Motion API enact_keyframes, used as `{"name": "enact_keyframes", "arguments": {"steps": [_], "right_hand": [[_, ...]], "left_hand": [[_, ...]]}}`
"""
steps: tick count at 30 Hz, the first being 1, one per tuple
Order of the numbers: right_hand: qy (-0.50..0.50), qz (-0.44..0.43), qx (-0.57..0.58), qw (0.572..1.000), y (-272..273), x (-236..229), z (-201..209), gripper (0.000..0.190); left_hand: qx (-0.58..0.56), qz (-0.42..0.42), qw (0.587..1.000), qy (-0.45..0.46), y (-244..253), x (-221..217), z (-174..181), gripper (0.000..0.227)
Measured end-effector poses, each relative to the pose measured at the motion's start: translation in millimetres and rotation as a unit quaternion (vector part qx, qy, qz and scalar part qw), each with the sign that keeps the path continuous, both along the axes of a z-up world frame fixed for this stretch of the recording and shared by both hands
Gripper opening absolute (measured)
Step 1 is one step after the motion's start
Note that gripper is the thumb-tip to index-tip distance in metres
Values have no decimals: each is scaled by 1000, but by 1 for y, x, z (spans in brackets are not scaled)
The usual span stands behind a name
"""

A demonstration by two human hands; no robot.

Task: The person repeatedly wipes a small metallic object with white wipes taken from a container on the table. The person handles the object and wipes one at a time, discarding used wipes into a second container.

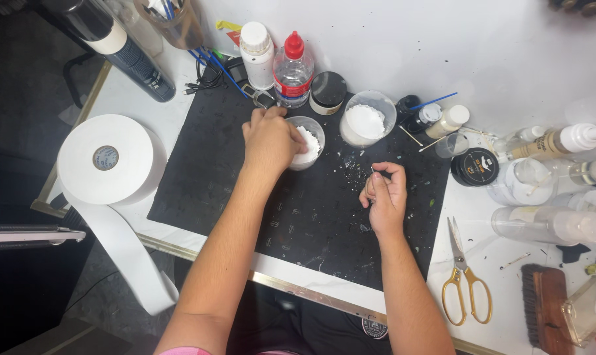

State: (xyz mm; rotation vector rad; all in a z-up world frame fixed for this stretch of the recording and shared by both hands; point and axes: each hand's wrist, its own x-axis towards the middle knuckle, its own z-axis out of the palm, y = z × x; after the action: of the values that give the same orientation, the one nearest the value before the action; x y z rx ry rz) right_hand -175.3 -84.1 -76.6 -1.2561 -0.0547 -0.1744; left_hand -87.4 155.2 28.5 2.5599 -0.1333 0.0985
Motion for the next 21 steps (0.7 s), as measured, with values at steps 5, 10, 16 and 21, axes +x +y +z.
{"name": "enact_keyframes", "arguments": {"steps": [5, 10, 16, 21], "right_hand": [[4, -26, -4, 1000, 0, 2, -1, 16], [9, -64, -12, 998, 1, 1, -4, 14], [25, -68, -7, 997, 2, 4, -4, 12], [30, -70, -19, 997, 1, 5, -5, 12]], "left_hand": [[41, 20, 996, -82, -1, -9, 6, 26], [-27, -7, 985, -169, -62, 10, 4, 6], [87, -132, 984, -80, -140, 59, -14, 12], [131, -125, 983, 12, -165, 77, -24, 13]]}}
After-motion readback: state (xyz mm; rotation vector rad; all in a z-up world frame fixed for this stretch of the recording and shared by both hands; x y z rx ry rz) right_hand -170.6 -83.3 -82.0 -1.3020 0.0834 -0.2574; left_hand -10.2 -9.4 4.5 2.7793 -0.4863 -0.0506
